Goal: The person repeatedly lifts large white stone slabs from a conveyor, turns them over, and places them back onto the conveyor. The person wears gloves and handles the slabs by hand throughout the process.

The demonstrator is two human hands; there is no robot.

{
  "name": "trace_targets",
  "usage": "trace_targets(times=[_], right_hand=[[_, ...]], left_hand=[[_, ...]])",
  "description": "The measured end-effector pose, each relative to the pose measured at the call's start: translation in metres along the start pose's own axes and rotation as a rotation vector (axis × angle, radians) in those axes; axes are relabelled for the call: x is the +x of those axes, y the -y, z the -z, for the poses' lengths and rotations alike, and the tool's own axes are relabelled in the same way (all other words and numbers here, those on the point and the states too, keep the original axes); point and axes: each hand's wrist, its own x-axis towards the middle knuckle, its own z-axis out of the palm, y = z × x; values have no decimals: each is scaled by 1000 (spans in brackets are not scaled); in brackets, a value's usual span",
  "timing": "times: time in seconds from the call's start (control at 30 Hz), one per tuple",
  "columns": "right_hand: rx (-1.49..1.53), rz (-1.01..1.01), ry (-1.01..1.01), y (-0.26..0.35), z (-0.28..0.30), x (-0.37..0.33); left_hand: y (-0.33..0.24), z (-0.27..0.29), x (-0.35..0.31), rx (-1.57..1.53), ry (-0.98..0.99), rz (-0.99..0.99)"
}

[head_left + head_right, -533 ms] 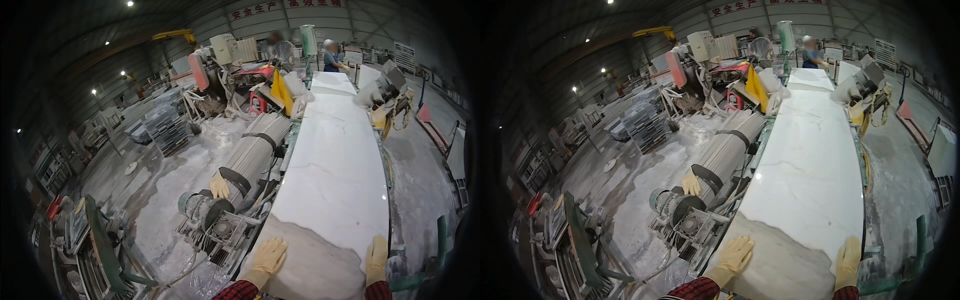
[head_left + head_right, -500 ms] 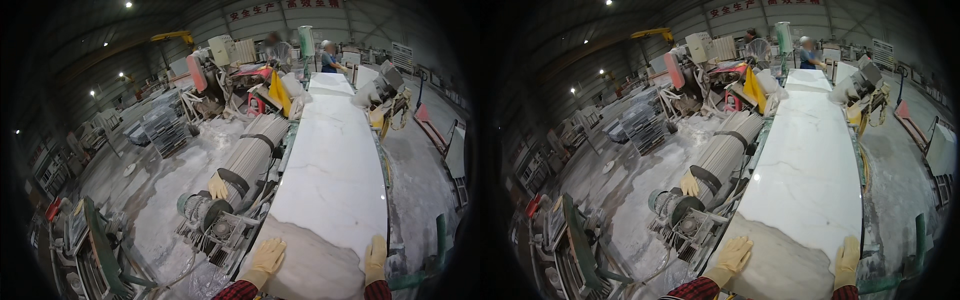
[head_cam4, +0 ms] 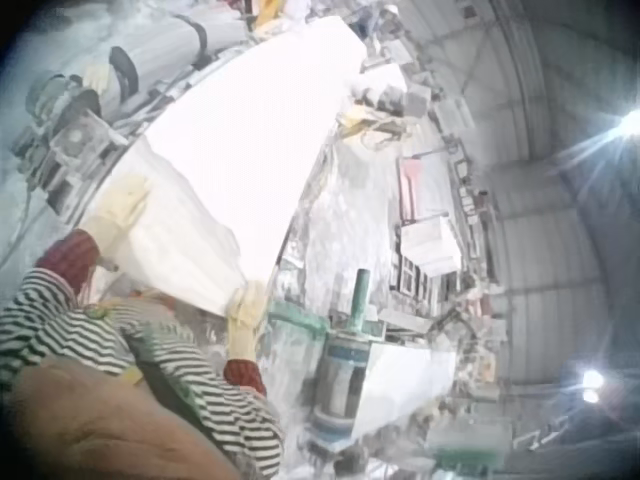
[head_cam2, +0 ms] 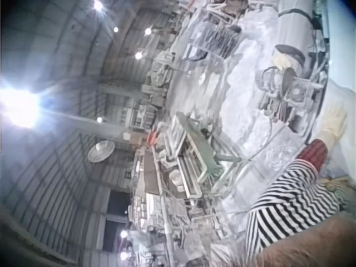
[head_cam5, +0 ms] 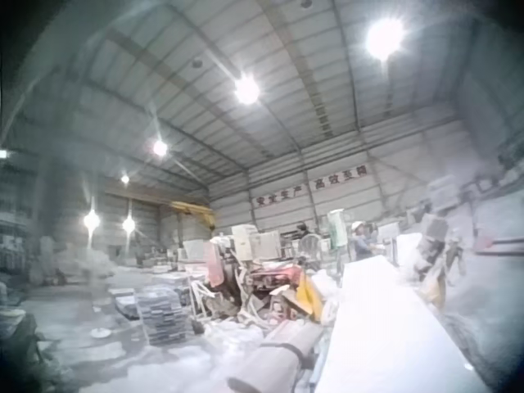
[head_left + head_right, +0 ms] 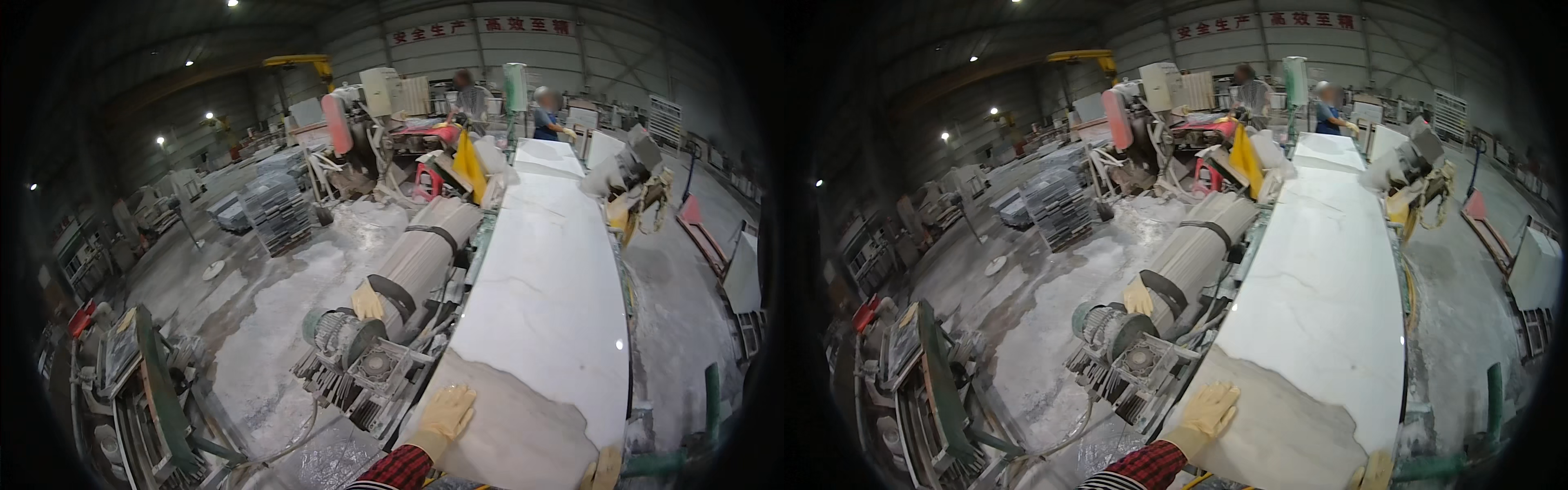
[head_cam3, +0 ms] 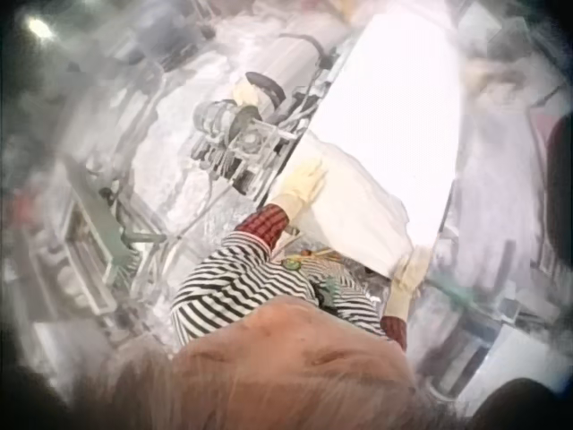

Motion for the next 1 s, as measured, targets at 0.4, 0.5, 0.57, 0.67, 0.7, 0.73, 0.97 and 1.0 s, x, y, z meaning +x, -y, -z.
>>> trace_targets(times=[0.4,0.5,0.57,0.67,0.7,0.73,0.97,1.0], right_hand=[[93,-234,-86,12,40,-58],[112,-268,-99,13,44,-71],[100,-261,-145,16,41,-76],[52,-265,-191,25,39,-84],[46,-278,-202,25,39,-85],[37,-295,-214,26,40,-88],[62,-364,-104,20,24,-94],[113,-410,-112,23,21,-92]], left_hand=[[47,35,13,49,183,-340],[46,31,5,139,167,-345],[48,31,4,169,162,-331],[51,29,0,128,185,-309],[49,30,2,117,173,-320],[46,30,5,103,162,-335],[50,25,-7,-206,165,-271],[65,20,-11,-65,191,-319]])
